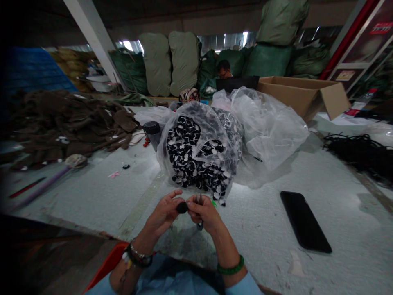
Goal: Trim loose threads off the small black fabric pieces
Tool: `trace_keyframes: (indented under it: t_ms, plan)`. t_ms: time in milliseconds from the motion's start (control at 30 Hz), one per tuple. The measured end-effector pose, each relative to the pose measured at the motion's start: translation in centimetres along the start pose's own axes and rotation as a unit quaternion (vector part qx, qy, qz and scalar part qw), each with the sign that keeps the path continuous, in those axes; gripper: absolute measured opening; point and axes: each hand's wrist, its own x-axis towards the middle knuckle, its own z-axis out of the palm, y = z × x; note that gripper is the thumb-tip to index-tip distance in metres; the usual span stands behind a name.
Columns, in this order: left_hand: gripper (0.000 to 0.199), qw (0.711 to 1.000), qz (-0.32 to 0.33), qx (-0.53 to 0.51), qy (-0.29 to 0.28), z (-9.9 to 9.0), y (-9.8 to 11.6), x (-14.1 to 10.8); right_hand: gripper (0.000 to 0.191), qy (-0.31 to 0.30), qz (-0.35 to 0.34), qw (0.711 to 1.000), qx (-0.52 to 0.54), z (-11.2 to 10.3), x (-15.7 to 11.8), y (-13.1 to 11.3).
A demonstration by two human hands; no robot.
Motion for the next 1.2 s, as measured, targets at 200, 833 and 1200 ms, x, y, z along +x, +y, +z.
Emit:
trace_keyframes:
  t_ms: [200,833,1200]
  plan:
    - [0.032,0.999,0.003,0.051,-0.001,-0.3,-0.1,-0.2,0.017,0.086,-0.027,0.986,-0.141,0.2,0.2,-0.5]
    - [0.016,0.981,0.108,0.157,-0.033,0.5,-0.4,-1.2,0.013,0.179,-0.128,0.871,-0.440,1.5,-1.4,0.1]
    - [0.041,0.999,0.027,-0.022,-0.003,0.9,-1.0,-1.4,0.015,0.021,-0.033,0.985,0.166,1.0,-1.0,2.7]
